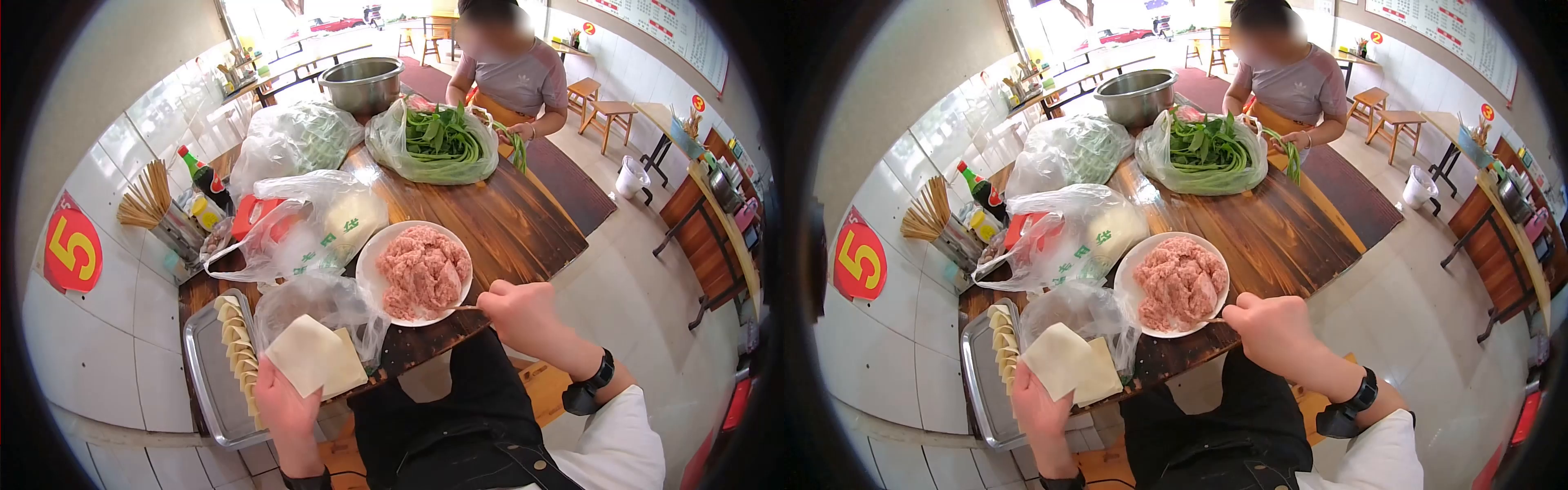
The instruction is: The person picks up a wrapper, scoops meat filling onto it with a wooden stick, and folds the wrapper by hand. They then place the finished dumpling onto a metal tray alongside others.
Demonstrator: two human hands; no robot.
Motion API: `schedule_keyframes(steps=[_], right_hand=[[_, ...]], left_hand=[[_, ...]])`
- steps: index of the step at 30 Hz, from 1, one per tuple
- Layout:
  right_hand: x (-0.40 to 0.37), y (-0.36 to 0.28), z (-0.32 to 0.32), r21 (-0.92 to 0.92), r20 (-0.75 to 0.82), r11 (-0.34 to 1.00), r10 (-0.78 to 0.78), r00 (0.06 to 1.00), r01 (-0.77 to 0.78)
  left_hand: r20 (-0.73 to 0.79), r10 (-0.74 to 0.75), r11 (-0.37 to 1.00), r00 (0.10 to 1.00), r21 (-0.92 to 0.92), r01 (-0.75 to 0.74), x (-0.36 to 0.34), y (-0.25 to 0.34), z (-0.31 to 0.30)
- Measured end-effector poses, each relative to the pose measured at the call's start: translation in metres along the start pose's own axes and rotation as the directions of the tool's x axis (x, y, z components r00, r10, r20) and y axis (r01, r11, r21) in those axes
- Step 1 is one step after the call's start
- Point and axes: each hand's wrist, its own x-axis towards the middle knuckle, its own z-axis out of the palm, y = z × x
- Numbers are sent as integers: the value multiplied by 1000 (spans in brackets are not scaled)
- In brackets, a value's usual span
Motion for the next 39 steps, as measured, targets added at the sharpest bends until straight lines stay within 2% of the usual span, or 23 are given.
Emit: schedule_keyframes(steps=[2,3,4,5,6,7,8,9,11,12,14,16,18,19,21,22,23,25,27,30,32,39], right_hand=[[2,3,-3,63,-124,998,16,992,-8],[3,2,-3,61,-122,998,15,992,-8],[5,1,-3,48,-119,999,4,993,2],[6,0,-3,33,-117,999,-8,993,12],[4,0,0,25,-120,1000,-11,993,14],[1,0,5,39,-84,999,-28,996,31],[1,1,8,54,-47,997,-45,998,48],[2,3,6,50,-48,998,-48,998,50],[3,8,2,83,-85,996,-17,996,24],[3,9,1,81,-85,996,-17,996,23],[5,7,2,75,-119,997,-4,993,13],[4,7,13,94,-85,995,-22,996,30],[9,7,14,110,-56,993,-47,997,53],[13,7,10,98,-109,994,-37,993,48],[18,9,10,91,-161,995,-20,987,35],[21,11,16,71,-149,991,-101,984,112],[24,12,20,53,-141,981,-179,974,188],[23,12,11,67,-105,975,-206,973,213],[21,15,-3,75,-54,966,-242,969,246],[12,17,-18,68,-15,980,-185,983,185],[4,14,-17,82,-32,996,-35,999,37],[0,7,15,113,-39,991,79,996,-74]], left_hand=[[129,-28,983,991,181,4,-12,-17,-6],[129,-28,984,991,179,5,-21,-28,-4],[175,48,750,983,644,-152,-30,-41,1],[253,92,295,963,917,-269,-37,-54,4],[21,-15,802,1000,598,-1,-36,-69,-2],[-104,-240,970,965,12,242,-33,-83,-6],[-70,-341,939,937,29,344,-33,-95,-5],[-36,-437,895,899,-120,430,-33,-105,-10],[47,-539,834,841,-112,540,-34,-121,-12],[250,-578,727,777,-274,629,-30,-125,-15],[211,-591,728,778,-276,628,-26,-134,-15],[169,-598,733,784,-280,620,-23,-137,-10],[29,-590,797,807,-144,587,-19,-140,-8],[27,-585,799,810,-150,582,-18,-141,-4],[-115,-508,856,853,39,515,-16,-144,7],[-148,-496,866,856,-15,499,-12,-148,3],[-152,-493,867,856,-6,498,-8,-150,0],[-91,-512,859,854,-50,510,-2,-149,0],[-131,-485,872,864,5,490,-1,-149,5],[-130,-472,878,872,14,478,2,-152,11],[-141,-419,905,897,13,425,7,-155,12],[-202,-352,931,914,22,363,22,-155,20]])
